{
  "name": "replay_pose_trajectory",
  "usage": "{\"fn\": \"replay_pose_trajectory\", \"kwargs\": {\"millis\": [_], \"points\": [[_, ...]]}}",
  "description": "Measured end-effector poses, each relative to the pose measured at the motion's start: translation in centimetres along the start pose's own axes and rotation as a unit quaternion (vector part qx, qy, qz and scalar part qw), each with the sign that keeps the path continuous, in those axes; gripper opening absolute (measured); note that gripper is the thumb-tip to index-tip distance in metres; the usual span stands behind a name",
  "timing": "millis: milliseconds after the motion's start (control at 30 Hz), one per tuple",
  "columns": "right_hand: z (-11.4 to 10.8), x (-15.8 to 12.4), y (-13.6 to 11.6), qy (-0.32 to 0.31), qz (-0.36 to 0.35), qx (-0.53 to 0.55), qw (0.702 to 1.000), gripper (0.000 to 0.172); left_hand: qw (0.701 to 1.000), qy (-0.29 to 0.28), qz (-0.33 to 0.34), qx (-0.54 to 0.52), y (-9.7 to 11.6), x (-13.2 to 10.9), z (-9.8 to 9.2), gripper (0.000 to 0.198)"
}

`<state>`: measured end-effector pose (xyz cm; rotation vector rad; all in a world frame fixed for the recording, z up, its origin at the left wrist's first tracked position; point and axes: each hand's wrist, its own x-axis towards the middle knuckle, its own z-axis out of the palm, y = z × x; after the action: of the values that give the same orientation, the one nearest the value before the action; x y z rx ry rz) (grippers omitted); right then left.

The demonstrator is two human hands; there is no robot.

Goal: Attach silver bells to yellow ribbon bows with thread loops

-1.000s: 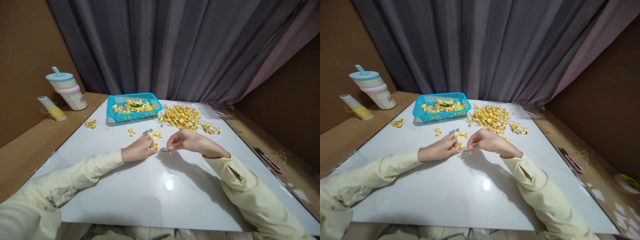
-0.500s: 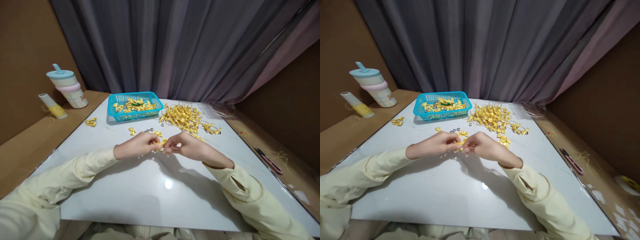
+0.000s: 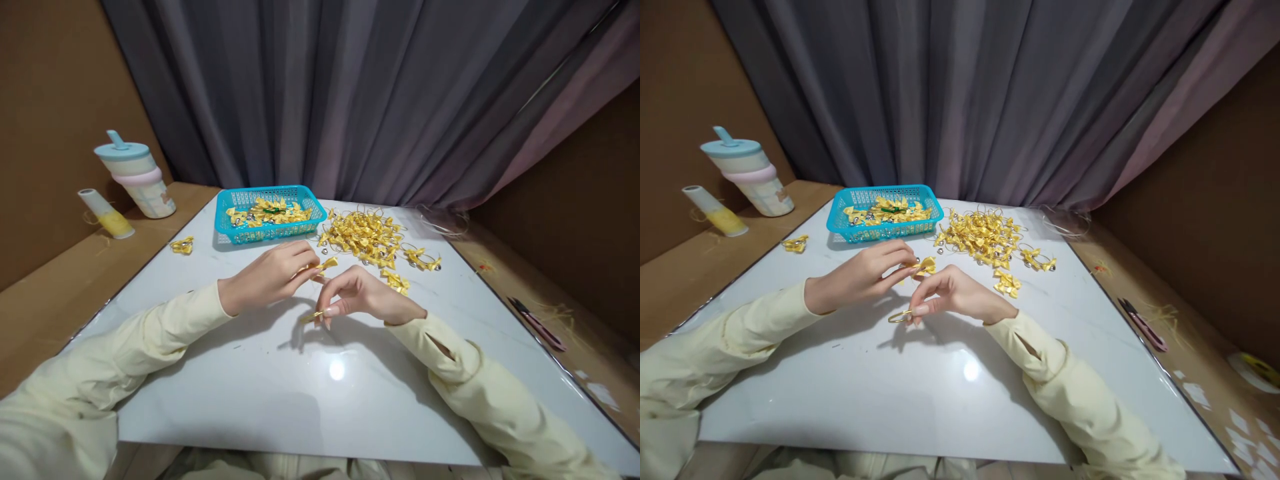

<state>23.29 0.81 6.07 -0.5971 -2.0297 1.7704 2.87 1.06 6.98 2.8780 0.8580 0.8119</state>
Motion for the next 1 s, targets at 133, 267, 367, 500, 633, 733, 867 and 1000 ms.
{"fn": "replay_pose_trajectory", "kwargs": {"millis": [133, 267, 367, 500, 633, 733, 867, 1000], "points": [[0.6, 0.3, 0.8, -0.013, -0.015, 0.109, 0.994, 0.013, 1.000, -0.003, -0.020, -0.009, -0.1, -0.1, 0.0, 0.021], [-0.4, -0.4, -0.7, -0.026, 0.003, 0.118, 0.993, 0.008, 0.990, -0.094, -0.090, -0.051, -0.7, -0.1, -0.4, 0.020], [-1.7, -1.1, -2.1, -0.004, -0.006, 0.096, 0.995, 0.005, 0.959, -0.190, -0.137, -0.157, -0.7, 0.1, -0.9, 0.020], [-2.9, -1.3, -2.3, -0.009, 0.037, 0.102, 0.994, 0.007, 0.888, -0.299, -0.162, -0.310, -0.2, 0.4, -0.7, 0.017], [-3.4, -0.6, -0.7, -0.019, 0.068, 0.173, 0.982, 0.012, 0.831, -0.339, -0.160, -0.410, 0.2, 0.2, 0.0, 0.016], [-3.3, -0.1, 0.5, 0.006, 0.079, 0.219, 0.972, 0.013, 0.805, -0.349, -0.167, -0.450, 0.3, 0.0, 0.5, 0.017], [-2.9, 0.5, 1.6, 0.034, 0.085, 0.245, 0.965, 0.014, 0.777, -0.357, -0.177, -0.487, 0.1, -0.1, 1.2, 0.017], [-3.0, 0.8, 2.5, 0.014, 0.109, 0.229, 0.967, 0.018, 0.748, -0.371, -0.193, -0.516, -0.4, -0.2, 1.6, 0.018]]}}
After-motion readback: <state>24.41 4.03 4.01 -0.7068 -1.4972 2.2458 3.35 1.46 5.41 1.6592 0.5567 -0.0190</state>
